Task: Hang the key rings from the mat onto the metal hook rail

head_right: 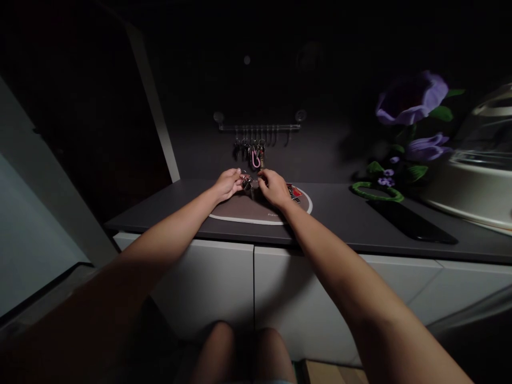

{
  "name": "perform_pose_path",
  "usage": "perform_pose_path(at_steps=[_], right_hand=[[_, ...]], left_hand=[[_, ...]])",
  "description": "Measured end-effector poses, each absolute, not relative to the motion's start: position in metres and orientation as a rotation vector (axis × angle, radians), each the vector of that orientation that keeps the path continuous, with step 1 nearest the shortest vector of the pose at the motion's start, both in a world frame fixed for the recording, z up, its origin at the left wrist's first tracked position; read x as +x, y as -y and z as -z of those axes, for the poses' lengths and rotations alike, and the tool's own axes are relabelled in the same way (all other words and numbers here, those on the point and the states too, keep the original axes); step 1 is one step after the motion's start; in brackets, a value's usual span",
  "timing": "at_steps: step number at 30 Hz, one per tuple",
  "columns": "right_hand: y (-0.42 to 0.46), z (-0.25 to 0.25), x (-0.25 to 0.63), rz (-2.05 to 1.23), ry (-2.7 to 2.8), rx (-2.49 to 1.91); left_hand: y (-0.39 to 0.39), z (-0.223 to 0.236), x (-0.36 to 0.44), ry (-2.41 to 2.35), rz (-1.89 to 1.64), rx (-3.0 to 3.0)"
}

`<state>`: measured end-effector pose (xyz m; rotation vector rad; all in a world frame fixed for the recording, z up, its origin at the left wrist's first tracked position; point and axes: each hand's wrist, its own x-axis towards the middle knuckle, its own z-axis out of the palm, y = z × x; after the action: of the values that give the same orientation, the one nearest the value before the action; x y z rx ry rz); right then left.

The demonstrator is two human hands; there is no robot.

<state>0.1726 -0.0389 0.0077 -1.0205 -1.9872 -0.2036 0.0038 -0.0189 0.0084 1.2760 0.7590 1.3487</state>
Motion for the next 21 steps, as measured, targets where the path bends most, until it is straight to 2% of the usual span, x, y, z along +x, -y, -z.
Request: perform_pose_path(at_steps=[9, 21], right_hand=[[0.044, -0.008, 0.169, 0.212, 2.13, -0.797], [0.035, -0.005, 0.169, 0.123, 2.124, -0.755]], left_hand=[[0.025, -0.011, 0.006, -0.731, -1.308, 1.209], [0.028, -0.01, 0.007, -0.752, -1.257, 1.263]])
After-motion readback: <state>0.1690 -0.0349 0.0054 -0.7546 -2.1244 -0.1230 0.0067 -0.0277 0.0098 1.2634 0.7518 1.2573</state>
